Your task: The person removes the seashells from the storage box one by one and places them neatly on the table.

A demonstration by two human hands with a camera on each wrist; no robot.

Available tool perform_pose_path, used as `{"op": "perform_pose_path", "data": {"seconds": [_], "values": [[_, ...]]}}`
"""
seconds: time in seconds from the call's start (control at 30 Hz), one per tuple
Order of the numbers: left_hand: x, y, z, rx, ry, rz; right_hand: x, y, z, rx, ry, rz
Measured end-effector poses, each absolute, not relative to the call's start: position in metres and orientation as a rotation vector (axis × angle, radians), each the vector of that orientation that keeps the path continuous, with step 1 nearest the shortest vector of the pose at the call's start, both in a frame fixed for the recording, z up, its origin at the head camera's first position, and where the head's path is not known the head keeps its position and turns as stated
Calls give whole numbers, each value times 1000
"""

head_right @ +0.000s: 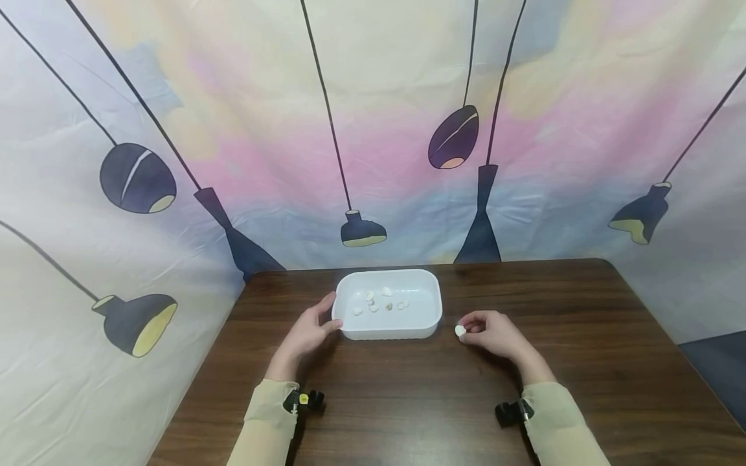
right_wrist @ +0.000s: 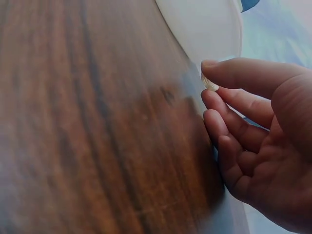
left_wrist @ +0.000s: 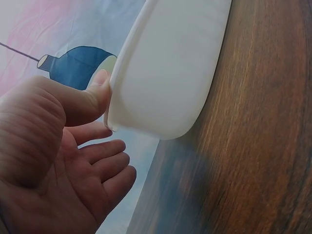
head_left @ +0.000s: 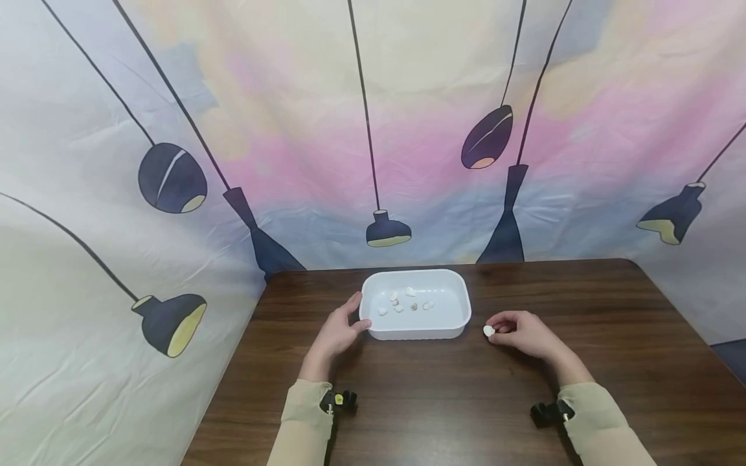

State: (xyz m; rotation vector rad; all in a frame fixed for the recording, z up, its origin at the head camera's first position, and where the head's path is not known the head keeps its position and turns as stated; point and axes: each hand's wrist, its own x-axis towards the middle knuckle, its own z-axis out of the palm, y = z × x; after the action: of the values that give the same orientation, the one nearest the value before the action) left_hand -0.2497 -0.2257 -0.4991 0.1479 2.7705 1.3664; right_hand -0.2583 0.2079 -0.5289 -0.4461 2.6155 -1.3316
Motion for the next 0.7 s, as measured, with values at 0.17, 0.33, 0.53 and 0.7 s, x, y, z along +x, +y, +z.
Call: {"op": "perform_pose_path", "data": {"seconds": [0.17,0.33,0.53,0.7], "values": [[-249,-226,-499,141,2756,1380,-256,207,-530,-457,2608,-1332],[-248,-226,-500,143,2758,1379,-255,206,-529,-461,2611,-1330],[-249,-225,-498,147,2761,1386,-256,206,-530,-461,2648,-1299],[-248,-225,-497,145,2765,1369,-256,205,-533,-467,2659,-1288]]}}
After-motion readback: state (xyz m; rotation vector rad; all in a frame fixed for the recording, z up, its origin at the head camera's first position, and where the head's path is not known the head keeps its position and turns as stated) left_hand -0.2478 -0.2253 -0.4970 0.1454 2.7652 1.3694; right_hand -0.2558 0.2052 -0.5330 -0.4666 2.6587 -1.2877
